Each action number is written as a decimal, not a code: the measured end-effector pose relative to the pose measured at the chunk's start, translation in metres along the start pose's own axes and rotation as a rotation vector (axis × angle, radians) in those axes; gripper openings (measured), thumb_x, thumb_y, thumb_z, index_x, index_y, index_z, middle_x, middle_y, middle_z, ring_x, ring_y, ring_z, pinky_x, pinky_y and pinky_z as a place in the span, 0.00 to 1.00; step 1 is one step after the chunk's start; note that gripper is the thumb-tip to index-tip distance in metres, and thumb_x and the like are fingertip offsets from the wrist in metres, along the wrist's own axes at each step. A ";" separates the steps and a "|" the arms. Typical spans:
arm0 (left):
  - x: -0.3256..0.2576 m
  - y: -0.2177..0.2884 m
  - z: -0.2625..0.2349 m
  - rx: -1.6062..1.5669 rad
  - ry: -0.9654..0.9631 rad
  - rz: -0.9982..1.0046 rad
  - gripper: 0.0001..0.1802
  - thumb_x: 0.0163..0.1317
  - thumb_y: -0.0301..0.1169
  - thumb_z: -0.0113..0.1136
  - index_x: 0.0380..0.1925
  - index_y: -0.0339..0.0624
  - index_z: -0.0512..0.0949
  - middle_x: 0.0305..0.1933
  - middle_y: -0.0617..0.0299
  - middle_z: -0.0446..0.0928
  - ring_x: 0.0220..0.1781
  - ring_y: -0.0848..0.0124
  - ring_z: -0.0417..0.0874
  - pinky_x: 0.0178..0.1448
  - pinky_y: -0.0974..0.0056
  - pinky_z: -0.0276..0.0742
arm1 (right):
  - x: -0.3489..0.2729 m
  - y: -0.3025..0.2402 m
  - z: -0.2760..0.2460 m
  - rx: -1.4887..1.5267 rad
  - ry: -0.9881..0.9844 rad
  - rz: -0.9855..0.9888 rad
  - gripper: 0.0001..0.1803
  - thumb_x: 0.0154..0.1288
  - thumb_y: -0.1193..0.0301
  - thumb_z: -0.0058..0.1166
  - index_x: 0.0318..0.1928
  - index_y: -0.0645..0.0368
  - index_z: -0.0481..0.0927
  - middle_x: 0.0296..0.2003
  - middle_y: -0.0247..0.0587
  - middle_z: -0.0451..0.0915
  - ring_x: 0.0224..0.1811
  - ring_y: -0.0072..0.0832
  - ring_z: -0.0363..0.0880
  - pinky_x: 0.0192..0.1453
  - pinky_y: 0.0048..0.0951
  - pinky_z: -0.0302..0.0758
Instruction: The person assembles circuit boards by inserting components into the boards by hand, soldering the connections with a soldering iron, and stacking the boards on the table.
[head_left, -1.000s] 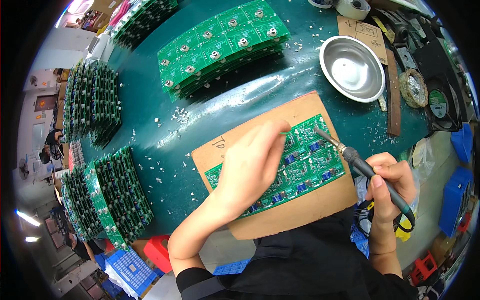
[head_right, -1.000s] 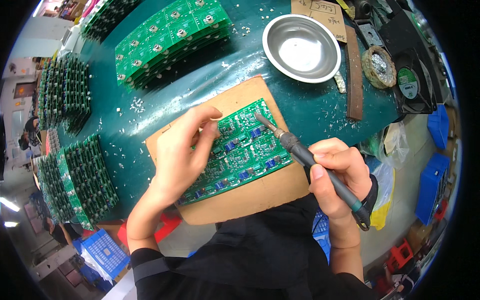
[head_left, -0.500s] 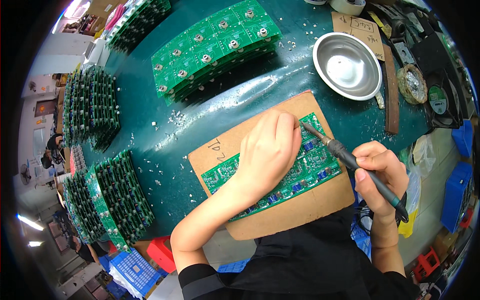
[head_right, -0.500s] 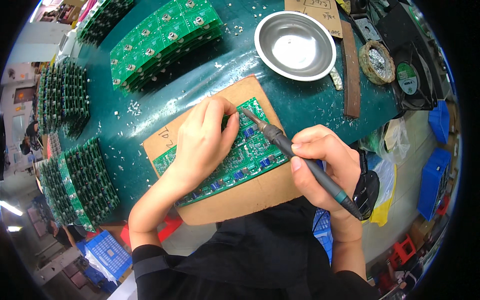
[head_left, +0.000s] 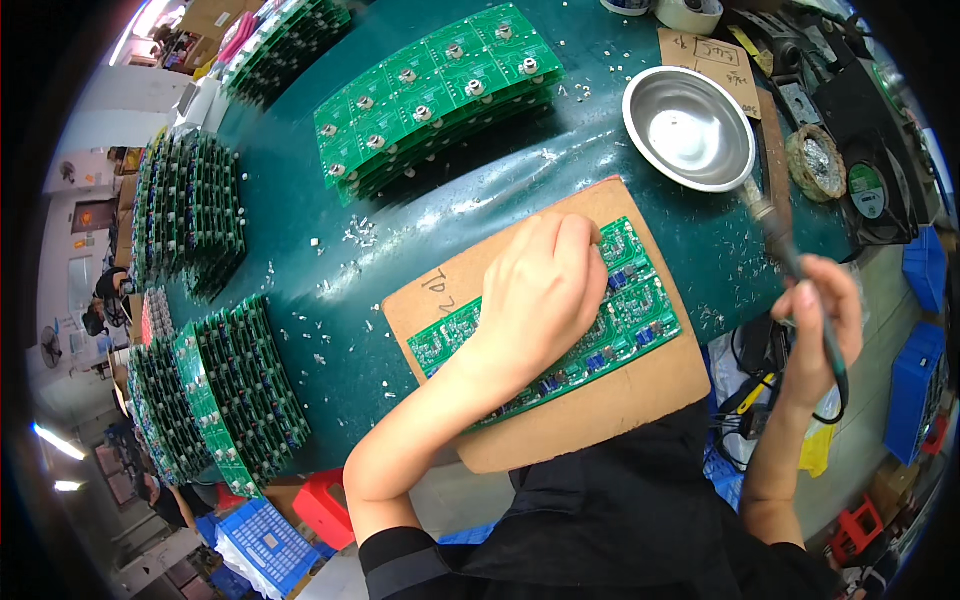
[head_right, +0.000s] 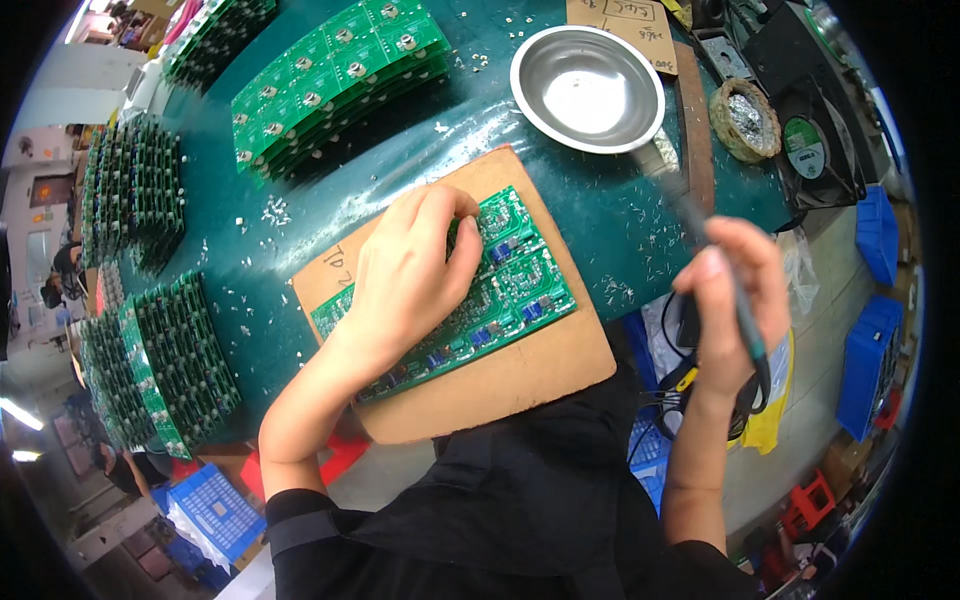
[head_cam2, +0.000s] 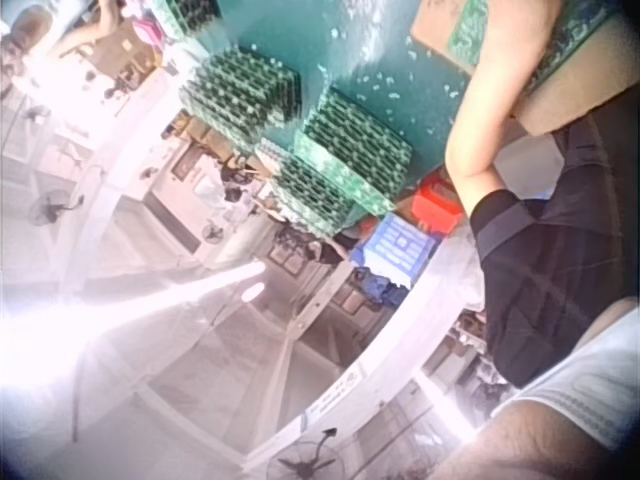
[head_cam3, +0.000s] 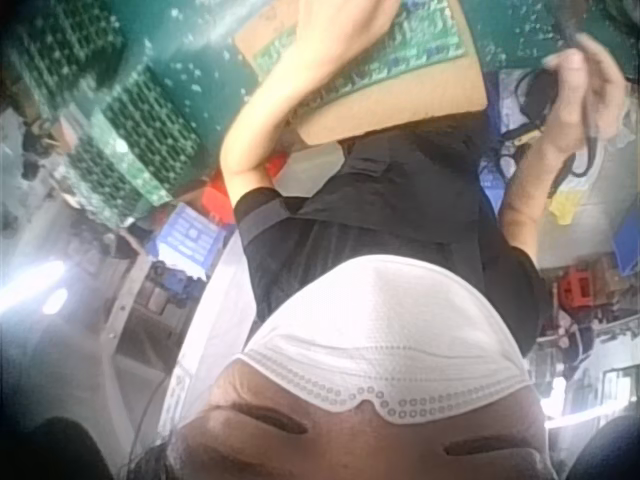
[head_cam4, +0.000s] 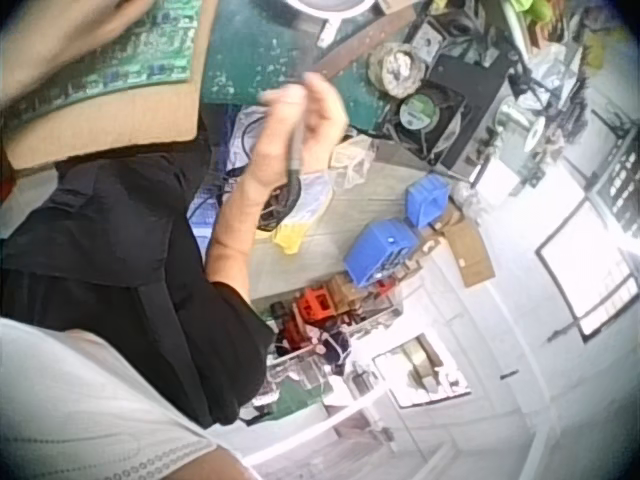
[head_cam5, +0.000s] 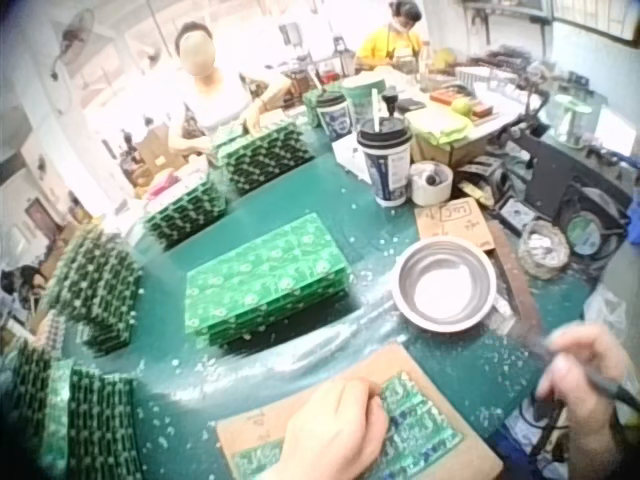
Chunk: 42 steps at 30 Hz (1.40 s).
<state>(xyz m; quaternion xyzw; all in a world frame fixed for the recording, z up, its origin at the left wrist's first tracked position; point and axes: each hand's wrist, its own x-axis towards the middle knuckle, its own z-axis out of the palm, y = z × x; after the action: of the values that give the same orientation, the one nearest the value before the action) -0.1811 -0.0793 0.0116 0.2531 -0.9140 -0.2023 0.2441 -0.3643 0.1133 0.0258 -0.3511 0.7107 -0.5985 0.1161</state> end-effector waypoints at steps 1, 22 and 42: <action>0.001 -0.001 -0.002 -0.041 -0.004 0.012 0.04 0.59 0.24 0.60 0.33 0.39 0.75 0.33 0.54 0.77 0.36 0.55 0.81 0.39 0.55 0.76 | 0.006 0.005 -0.011 -0.223 0.077 -0.004 0.14 0.70 0.74 0.52 0.53 0.68 0.76 0.44 0.49 0.80 0.37 0.24 0.80 0.45 0.24 0.75; -0.162 -0.056 -0.096 -0.105 0.120 -0.064 0.08 0.53 0.18 0.61 0.32 0.39 0.75 0.42 0.56 0.82 0.33 0.61 0.77 0.39 0.61 0.72 | -0.106 -0.063 0.114 0.191 -0.647 -0.378 0.13 0.58 0.83 0.60 0.42 0.66 0.72 0.23 0.47 0.80 0.30 0.35 0.83 0.35 0.31 0.79; -0.164 -0.053 -0.079 0.120 0.251 0.083 0.12 0.46 0.19 0.68 0.32 0.40 0.79 0.41 0.60 0.81 0.31 0.64 0.76 0.34 0.64 0.75 | -0.111 -0.072 0.125 0.077 -0.632 -0.426 0.12 0.55 0.85 0.60 0.40 0.66 0.74 0.20 0.42 0.77 0.30 0.38 0.82 0.35 0.32 0.79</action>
<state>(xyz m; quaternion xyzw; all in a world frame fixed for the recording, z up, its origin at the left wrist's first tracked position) 0.0049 -0.0486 -0.0079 0.2528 -0.8964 -0.1037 0.3491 -0.1848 0.0851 0.0321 -0.6535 0.5280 -0.4977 0.2156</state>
